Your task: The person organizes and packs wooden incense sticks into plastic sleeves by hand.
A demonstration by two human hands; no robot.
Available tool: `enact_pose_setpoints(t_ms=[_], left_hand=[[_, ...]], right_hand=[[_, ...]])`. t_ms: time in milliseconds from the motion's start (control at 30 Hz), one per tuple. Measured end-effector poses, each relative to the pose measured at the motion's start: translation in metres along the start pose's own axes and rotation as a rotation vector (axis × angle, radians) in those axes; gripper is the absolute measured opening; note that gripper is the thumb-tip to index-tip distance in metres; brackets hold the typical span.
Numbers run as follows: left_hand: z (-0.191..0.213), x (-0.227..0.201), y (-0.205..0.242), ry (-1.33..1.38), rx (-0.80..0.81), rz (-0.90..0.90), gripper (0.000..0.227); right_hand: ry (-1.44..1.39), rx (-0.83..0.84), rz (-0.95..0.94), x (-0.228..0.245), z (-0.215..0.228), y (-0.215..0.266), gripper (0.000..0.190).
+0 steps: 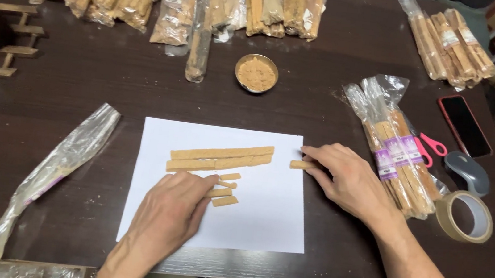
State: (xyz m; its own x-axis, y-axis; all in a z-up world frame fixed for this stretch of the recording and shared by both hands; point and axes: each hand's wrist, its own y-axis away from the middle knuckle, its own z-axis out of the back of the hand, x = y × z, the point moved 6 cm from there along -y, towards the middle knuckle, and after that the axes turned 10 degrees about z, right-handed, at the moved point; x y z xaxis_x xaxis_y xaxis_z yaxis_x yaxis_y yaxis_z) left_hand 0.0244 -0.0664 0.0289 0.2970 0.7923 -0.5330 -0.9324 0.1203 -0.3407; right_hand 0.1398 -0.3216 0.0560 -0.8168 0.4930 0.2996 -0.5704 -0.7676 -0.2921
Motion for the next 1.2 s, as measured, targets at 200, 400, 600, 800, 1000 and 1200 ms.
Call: enact_pose_setpoints(t_ms=[200,400,600,800,1000,1200], left_hand=[[0.023,0.022,0.01,0.012,-0.038,0.12,0.028],[0.032,0.042,0.017,-0.084,-0.088,0.16,0.034],[0.032,0.037,0.012,-0.084,-0.104,0.126,0.031],[0.027,0.035,0.006,-0.101,-0.09,0.111,0.032],[0.036,0.043,0.015,-0.101,-0.213,0.17,0.036],[0.036,0.051,0.021,-0.098,-0.231,0.16,0.029]], right_hand=[[-0.032,-0.047,0.165,0.03,0.002,-0.015,0.027],[-0.04,0.001,0.306,0.054,-0.021,-0.036,0.028],[-0.052,0.013,0.332,0.067,-0.026,-0.05,0.025],[-0.116,0.02,0.38,0.09,-0.03,-0.071,0.026],[-0.117,0.08,0.336,0.095,-0.059,-0.087,0.025],[-0.089,0.107,0.311,0.098,-0.057,-0.087,0.015]])
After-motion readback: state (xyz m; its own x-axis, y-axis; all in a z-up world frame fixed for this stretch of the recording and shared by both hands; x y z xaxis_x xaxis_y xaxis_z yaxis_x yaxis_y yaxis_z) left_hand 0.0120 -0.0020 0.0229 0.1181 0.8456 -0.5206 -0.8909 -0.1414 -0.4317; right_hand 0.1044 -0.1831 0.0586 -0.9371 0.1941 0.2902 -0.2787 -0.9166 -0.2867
